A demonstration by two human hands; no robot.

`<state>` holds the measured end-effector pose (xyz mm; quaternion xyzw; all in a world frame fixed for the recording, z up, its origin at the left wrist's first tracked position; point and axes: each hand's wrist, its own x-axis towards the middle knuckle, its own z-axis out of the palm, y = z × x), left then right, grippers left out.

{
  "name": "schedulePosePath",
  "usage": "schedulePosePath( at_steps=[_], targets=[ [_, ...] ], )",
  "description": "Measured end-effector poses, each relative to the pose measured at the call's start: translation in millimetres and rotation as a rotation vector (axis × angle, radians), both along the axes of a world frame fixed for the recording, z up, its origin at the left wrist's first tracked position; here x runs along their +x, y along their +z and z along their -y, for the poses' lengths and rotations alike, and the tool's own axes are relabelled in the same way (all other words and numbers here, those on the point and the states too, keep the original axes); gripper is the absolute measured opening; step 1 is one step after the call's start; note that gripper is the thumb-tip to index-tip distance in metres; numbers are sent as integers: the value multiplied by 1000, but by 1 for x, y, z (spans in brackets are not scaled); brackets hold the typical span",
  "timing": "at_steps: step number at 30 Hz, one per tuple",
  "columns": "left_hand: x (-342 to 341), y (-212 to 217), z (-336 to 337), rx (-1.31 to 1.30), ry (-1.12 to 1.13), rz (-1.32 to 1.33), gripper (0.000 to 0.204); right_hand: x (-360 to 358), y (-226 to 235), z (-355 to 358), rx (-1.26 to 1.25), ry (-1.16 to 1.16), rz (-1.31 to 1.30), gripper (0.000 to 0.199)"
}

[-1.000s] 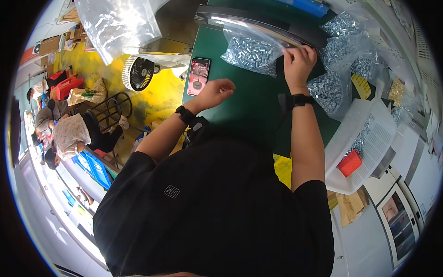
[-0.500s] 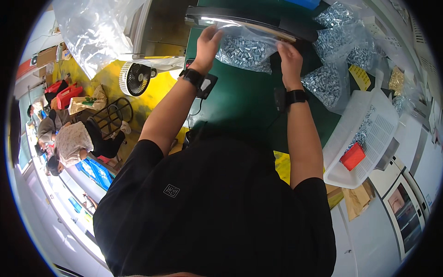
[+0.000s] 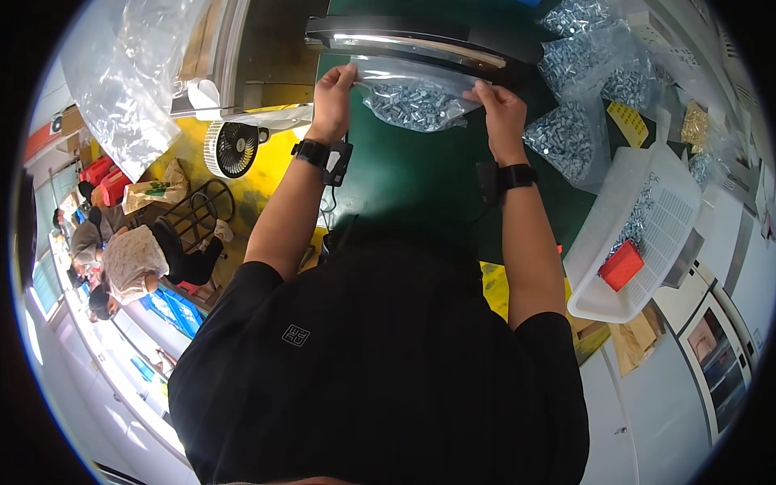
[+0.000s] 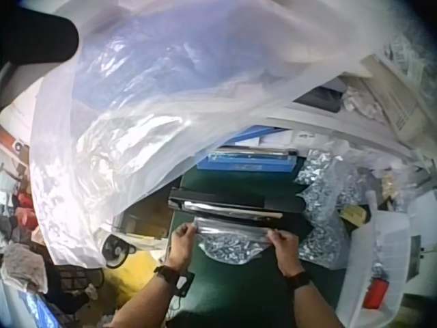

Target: Packaging small metal hardware components into plastic bags and sealing them with a heat sealer.

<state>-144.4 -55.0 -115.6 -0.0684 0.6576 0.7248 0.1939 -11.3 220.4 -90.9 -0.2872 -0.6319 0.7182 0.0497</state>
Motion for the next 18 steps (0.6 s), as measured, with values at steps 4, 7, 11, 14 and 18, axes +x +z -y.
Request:
schedulePosePath(
  at_steps=[4,7,11,14,18],
  targets=[
    [6,1,1,53,26,-28,18,5,-1,0,38,2,-27,30],
    [9,2,0,74,30,-49,19,8,-9,-5,-51,-37,-102,27],
    [11,1,-1,115,63,-41,19,14,-14,-11,-150,-44,-175,26],
    [9,1,2,129,57,-15,16,20,-21,-13,-153,-1,-166,28],
    [13,4,-1,115,99,-3,30,30,-41,-2,-107,119,-103,38]
  ],
)
